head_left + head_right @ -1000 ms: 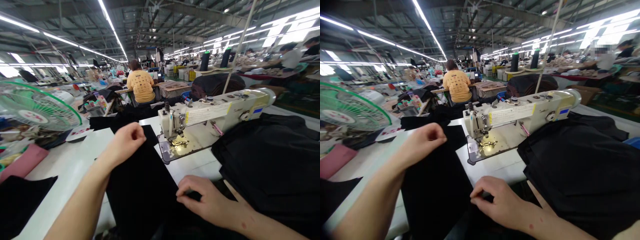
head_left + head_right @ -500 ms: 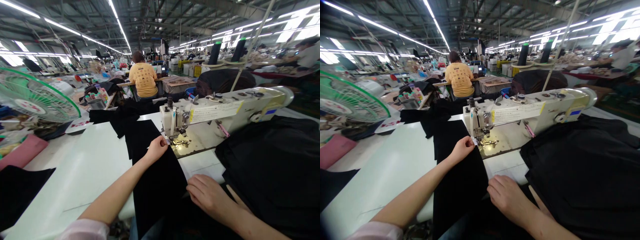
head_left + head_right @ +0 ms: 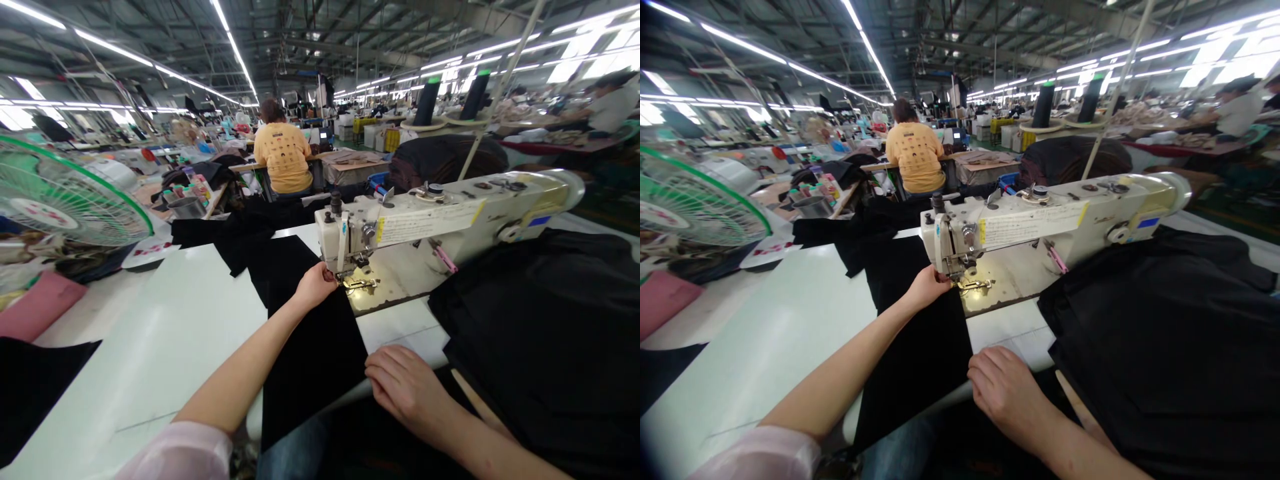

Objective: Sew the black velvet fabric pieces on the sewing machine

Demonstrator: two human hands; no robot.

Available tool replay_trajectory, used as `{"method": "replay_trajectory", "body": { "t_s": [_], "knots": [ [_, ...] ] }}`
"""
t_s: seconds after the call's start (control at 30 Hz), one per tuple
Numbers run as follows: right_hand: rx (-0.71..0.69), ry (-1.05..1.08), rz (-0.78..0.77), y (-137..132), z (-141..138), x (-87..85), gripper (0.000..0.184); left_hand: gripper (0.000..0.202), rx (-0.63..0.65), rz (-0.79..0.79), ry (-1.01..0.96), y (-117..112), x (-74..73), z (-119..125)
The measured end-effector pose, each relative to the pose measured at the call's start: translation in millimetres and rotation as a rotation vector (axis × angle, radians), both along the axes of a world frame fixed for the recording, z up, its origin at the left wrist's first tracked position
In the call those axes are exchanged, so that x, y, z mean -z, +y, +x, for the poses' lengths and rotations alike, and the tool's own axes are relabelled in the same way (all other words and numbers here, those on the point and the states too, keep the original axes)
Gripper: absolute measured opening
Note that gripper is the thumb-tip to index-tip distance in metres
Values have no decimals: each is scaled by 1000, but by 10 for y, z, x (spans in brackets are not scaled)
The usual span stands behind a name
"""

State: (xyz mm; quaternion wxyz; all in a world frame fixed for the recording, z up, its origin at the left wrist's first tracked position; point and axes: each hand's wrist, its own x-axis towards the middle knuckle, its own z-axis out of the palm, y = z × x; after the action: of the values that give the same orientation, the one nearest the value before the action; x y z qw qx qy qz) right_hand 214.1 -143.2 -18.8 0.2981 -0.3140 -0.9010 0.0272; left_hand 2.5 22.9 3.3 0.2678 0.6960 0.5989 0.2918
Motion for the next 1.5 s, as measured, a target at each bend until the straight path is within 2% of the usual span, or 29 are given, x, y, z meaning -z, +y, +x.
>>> {"method": "replay_trajectory", "body": {
  "t_s": [0.07,0.13,0.2,0.23,0.27,0.3,0.37,0.43,0.47,0.53,0.6,0.77,0.87,1.0,1.17,1.27,1.37,1.43,1.5],
  "knots": [
    [-13,-7,-8,-6,11,-13,22,16,-8,22,27,-23,-18,-6],
    [-29,-8,-21,-20,31,-36,23,16,-47,73,63,-141,-62,6],
    [-37,-12,-49,-44,63,-66,26,19,-82,163,126,-398,-113,34],
    [-41,-20,-69,-59,81,-82,29,19,-53,209,168,-579,-132,48],
    [-44,-31,-89,-73,100,-96,31,18,24,248,212,-783,-141,57],
    [-45,-44,-111,-85,117,-109,34,15,154,274,256,-996,-138,60],
    [-45,-70,-146,-93,141,-125,39,17,480,288,299,-1385,-92,37],
    [-40,-87,-162,-67,143,-128,43,32,646,339,362,-1626,-9,-17],
    [-34,-92,-164,-38,136,-124,44,39,673,371,400,-1671,36,-49],
    [-25,-105,-167,51,110,-111,44,45,684,427,440,-1626,106,-112],
    [-21,-125,-174,169,74,-100,42,44,688,450,415,-1467,131,-162],
    [9,-161,-163,493,-28,-115,39,36,689,446,336,-1052,36,-238],
    [54,-178,-154,660,-96,-147,35,34,666,411,310,-890,-14,-287],
    [122,-220,-144,873,-188,-182,32,31,606,380,232,-677,-9,-350],
    [188,-223,-137,1097,-280,-177,30,33,589,423,364,-373,15,-402],
    [219,-208,-146,1067,-304,-166,30,35,572,450,455,-235,21,-419],
    [217,-184,-155,845,-261,-188,35,36,534,451,515,-209,38,-411],
    [203,-143,-151,637,-148,-236,38,38,469,433,563,-258,60,-393],
    [227,-92,-118,439,80,-307,35,39,348,422,619,-320,87,-385]
  ]
}}
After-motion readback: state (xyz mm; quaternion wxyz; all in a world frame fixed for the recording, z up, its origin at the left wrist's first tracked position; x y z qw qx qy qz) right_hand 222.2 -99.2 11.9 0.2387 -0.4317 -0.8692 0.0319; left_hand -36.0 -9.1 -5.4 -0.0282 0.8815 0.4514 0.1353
